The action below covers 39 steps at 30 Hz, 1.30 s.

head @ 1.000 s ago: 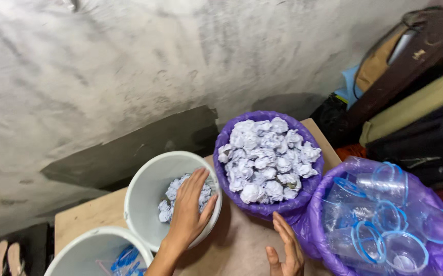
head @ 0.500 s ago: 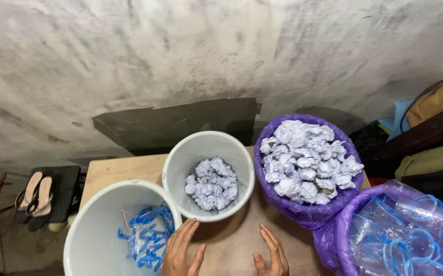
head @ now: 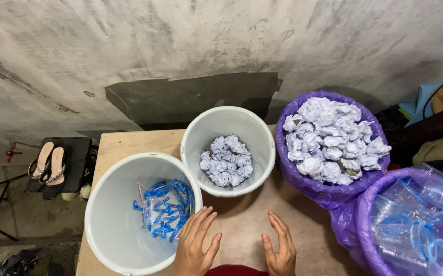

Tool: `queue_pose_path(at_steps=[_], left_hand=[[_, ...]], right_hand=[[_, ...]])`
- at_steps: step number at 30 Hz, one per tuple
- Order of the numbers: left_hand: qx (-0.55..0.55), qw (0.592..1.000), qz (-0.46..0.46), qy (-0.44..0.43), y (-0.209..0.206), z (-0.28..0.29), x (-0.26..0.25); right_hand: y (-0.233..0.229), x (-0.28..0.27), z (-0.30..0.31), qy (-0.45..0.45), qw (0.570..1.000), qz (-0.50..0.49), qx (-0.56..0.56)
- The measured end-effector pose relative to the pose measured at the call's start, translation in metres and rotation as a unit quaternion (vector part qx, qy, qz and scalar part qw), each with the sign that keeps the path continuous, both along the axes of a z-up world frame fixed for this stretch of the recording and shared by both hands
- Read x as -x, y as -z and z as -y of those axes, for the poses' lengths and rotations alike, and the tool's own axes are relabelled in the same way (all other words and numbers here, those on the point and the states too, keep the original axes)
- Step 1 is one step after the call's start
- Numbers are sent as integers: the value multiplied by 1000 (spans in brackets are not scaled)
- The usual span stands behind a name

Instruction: The person sorts crumpled paper and plastic cups into separate bins. They repeatedly pick up crumpled paper from a white bucket and place it into a purple-lined bin, then pick up plastic cups from another white bucket and place them into a second purple-lined bin.

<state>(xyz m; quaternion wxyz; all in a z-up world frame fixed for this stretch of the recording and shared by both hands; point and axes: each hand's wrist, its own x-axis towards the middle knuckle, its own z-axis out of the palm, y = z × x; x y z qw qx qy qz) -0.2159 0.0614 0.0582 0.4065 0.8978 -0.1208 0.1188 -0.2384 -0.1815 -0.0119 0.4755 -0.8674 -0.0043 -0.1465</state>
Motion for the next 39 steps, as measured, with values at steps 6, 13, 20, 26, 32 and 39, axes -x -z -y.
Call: queue_pose_path(at_steps=[6, 13, 20, 26, 32, 39], left_hand=[[1, 1000, -12, 15, -10, -9, -13], [2, 1000, -12, 4, -7, -23, -25], [9, 1000, -26, -9, -2, -34, -35], [-1, 999, -21, -26, 3, -44, -43], [5, 999, -24, -36, 12, -50, -47], [3, 1000, -10, -28, 19, -58, -55]], right_hand=[[-11, -14, -13, -12, 999, 15, 30], [-41, -75, -30, -62, 993, 44, 93], [-47, -174, -57, -176, 961, 26, 212], [10, -268, -97, -286, 880, -150, 349], [90, -319, -121, -291, 833, -168, 440], [126, -329, -125, -291, 827, -186, 443]])
